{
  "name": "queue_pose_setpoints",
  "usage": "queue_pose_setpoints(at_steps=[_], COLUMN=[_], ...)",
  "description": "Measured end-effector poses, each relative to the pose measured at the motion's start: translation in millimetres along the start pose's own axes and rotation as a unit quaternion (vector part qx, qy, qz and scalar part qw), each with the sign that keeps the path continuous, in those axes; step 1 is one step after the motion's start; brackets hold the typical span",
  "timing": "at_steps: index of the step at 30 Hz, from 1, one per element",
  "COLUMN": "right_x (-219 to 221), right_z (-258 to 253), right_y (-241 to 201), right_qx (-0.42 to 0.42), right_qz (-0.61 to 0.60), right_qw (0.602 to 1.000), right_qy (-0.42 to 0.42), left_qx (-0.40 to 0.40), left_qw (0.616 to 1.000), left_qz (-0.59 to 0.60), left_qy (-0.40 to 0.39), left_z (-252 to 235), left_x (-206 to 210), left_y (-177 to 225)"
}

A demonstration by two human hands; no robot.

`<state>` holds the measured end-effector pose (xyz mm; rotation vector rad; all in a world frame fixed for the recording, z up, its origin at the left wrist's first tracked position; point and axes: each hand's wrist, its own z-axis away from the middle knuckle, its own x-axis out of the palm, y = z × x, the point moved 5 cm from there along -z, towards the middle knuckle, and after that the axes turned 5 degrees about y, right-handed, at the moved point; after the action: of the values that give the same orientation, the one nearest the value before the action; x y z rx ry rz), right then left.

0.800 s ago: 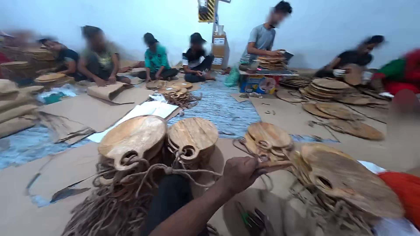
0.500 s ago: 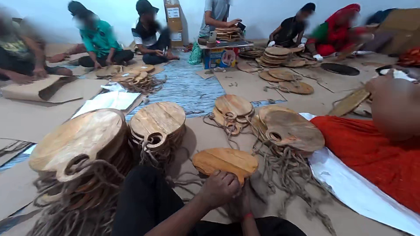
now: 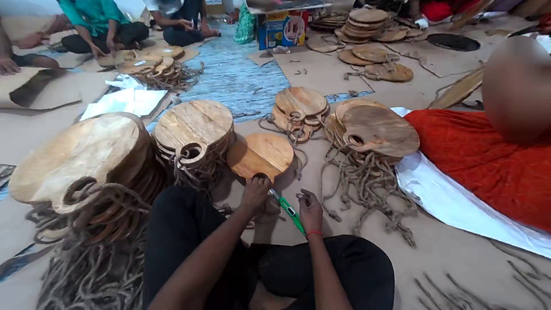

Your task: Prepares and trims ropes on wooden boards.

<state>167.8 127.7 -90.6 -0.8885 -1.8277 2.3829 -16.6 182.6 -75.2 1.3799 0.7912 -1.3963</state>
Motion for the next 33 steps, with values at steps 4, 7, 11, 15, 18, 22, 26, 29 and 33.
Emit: queue_pose_setpoints(at_steps=[4, 7, 11, 15, 18, 22, 26, 29, 33], right_x=[5, 19, 7, 2, 22, 36, 31, 39, 53], right_z=[-5, 7, -10, -12, -6, -2, 1, 19, 44], right_y=[23, 15, 30, 20, 19, 29, 31, 17, -3], right_qx=[0.044, 0.07, 0.1, 0.046, -0.017, -0.023, 0.07, 0.119, 0.079], right_qz=[0.226, 0.365, 0.388, 0.345, 0.258, 0.134, 0.0, -0.088, -0.125], right_qw=[0.968, 0.909, 0.915, 0.937, 0.964, 0.979, 0.986, 0.97, 0.929], right_qy=[-0.097, -0.188, -0.039, 0.029, -0.067, -0.153, -0.152, -0.194, -0.339], left_qx=[-0.063, -0.117, -0.224, -0.191, -0.106, -0.044, -0.087, -0.143, -0.264], left_qw=[0.995, 0.979, 0.954, 0.96, 0.967, 0.96, 0.827, 0.698, 0.553], left_qz=[0.072, 0.164, 0.197, 0.113, 0.039, 0.135, 0.541, 0.701, 0.776], left_qy=[0.016, 0.038, -0.035, -0.172, -0.23, -0.242, -0.123, -0.034, 0.151], left_z=[-13, -9, 7, 31, 42, 60, 74, 72, 44], left_x=[17, 1, -19, 5, 33, 40, 40, 29, 22], left_y=[-20, -22, -50, -46, -1, 50, 69, 57, 8])
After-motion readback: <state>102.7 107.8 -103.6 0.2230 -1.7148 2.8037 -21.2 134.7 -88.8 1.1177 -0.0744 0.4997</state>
